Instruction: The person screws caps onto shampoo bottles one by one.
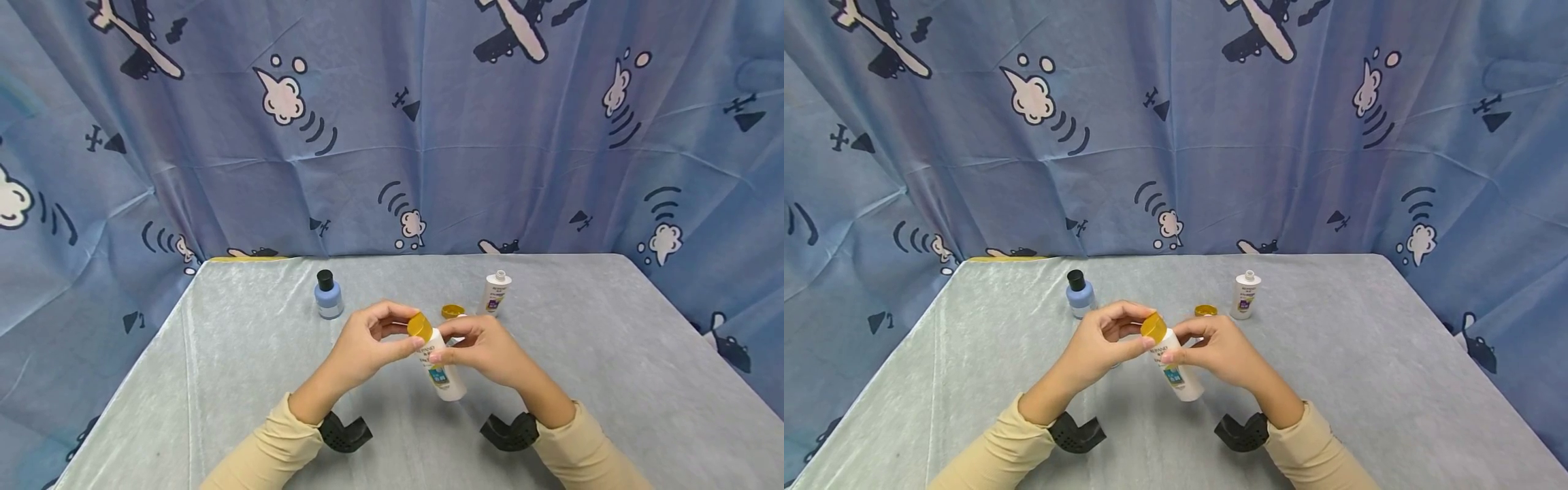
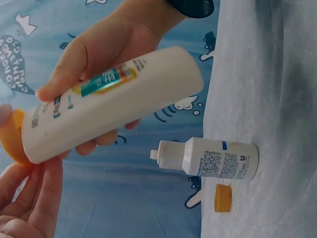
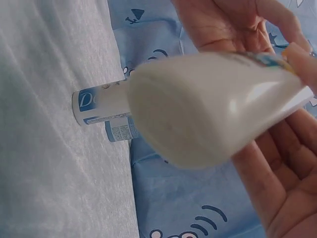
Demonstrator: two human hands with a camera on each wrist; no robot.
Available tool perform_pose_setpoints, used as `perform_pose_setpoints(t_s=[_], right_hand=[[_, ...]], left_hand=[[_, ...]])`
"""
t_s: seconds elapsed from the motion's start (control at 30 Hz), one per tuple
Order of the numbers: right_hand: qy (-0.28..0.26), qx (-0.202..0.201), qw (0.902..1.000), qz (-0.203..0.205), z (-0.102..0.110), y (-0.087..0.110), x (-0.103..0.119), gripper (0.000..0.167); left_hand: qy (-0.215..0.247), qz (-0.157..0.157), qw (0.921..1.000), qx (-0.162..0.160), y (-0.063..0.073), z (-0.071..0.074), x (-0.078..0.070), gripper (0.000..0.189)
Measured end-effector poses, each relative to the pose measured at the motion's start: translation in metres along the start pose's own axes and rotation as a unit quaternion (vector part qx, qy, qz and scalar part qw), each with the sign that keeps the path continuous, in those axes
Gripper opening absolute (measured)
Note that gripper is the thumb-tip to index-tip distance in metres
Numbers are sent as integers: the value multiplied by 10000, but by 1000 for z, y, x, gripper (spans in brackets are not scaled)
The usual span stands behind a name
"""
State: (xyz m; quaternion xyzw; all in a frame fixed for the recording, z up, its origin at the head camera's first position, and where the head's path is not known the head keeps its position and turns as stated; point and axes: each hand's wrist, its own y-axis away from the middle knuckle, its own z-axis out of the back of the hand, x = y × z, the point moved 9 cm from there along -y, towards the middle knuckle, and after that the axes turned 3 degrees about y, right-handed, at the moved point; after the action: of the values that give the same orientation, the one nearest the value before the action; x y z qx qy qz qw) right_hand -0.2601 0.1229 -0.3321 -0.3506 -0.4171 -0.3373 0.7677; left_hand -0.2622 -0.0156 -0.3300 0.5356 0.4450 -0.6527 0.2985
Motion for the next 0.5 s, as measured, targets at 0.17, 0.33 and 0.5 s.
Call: perform_pose_setpoints(t_s=[0.17, 0.33, 0.5], right_hand=[[-81, 128, 9999, -34, -1, 1, 1, 24], [208, -263, 9988, -345, 5, 1, 0, 24], [492, -705, 9949, -526, 8, 1, -1, 25]], left_hand=[[78, -50, 9999, 133, 0, -2, -1, 37], [320, 263, 9991, -116, -1, 0, 4, 42], [349, 456, 9960, -679, -3, 5, 10, 39]])
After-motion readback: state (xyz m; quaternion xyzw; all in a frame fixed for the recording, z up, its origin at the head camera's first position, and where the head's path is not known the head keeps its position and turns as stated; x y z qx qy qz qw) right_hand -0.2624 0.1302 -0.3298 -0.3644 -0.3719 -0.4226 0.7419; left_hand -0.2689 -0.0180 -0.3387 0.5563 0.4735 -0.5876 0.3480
